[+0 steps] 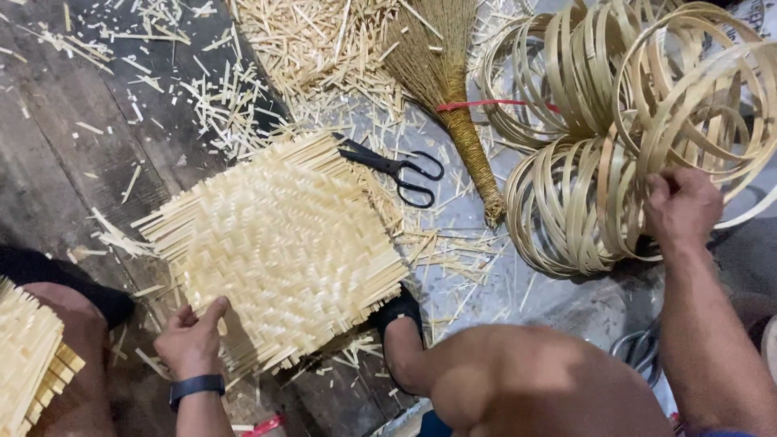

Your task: The person sits on the floor assembling round woven bamboo trays. They fit a woven bamboo mat into a bent bamboo rim, press the assembly with a round wooden form, trim the protruding strip ends with scissors, and set finished trays aside with completed ones.

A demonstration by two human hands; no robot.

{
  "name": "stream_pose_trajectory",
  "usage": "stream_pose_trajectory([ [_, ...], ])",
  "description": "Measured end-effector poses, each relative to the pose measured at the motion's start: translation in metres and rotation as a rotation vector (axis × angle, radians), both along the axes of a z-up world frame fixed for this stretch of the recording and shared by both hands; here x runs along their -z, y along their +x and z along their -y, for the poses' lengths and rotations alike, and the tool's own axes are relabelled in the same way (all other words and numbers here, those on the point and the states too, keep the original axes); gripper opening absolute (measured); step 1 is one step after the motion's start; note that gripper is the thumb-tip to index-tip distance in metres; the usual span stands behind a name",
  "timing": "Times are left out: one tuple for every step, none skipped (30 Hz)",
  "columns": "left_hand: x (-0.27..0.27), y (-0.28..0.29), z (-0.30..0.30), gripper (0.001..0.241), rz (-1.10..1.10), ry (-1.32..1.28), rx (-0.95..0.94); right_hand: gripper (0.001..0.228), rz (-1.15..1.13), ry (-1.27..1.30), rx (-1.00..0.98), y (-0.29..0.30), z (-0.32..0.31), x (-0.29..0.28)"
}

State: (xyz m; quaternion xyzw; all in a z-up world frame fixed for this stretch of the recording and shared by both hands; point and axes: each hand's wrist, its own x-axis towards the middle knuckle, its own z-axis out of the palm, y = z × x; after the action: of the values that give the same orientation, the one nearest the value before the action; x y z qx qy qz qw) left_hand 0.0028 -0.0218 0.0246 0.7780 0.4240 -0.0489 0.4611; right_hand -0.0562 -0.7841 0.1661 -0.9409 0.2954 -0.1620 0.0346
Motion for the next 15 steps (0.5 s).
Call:
stream_pose_trajectory([
  [-0.012,0.001,0.005,0.070,0.001,0.005,-0.002,0.018,0.001,0.005,-0.002,-0.006,0.014,0.005],
  [-0.024,0.002,0.010,0.075,-0.059,0.113,0.074,0.015,0.041,-0.087,-0.081,-0.012,0.028,0.011],
  [-0.035,-0.001,0.014,0.081,-0.123,0.219,0.151,0.013,0.079,-0.179,-0.161,-0.022,0.042,0.016],
  [-0.050,-0.001,0.023,0.081,-0.126,0.223,0.149,0.013,0.077,-0.174,-0.162,-0.030,0.059,0.017],
  [-0.065,0.000,0.030,0.088,-0.136,0.351,0.220,0.015,0.102,-0.123,-0.180,-0.038,0.074,0.020],
  [-0.081,0.001,0.036,0.096,-0.147,0.479,0.293,0.016,0.126,-0.071,-0.198,-0.046,0.089,0.023],
  [-0.081,-0.002,0.034,0.096,-0.142,0.482,0.288,0.016,0.133,-0.069,-0.201,-0.046,0.097,0.021],
  [-0.081,-0.005,0.032,0.094,0.001,0.509,0.332,0.014,0.154,0.109,-0.189,-0.046,0.105,0.020],
  [-0.080,-0.008,0.031,0.093,0.141,0.532,0.382,0.014,0.169,0.284,-0.172,-0.050,0.113,0.016],
  [-0.091,-0.004,0.033,0.093,0.145,0.532,0.384,0.014,0.172,0.284,-0.170,-0.046,0.095,0.001],
  [-0.101,0.000,0.035,0.092,0.144,0.515,0.391,0.017,0.135,0.344,-0.080,-0.038,0.078,-0.015],
  [-0.111,0.004,0.036,0.090,0.143,0.499,0.399,0.022,0.098,0.404,0.009,-0.030,0.060,-0.031],
  [-0.105,0.005,0.028,0.090,0.143,0.497,0.397,0.022,0.099,0.403,0.008,-0.031,0.057,-0.035],
  [-0.098,0.007,0.019,0.091,0.099,0.530,0.391,0.025,0.042,0.358,0.062,-0.031,0.054,-0.039],
  [-0.091,0.011,0.012,0.091,0.057,0.563,0.377,0.029,-0.011,0.312,0.109,-0.025,0.052,-0.043],
])
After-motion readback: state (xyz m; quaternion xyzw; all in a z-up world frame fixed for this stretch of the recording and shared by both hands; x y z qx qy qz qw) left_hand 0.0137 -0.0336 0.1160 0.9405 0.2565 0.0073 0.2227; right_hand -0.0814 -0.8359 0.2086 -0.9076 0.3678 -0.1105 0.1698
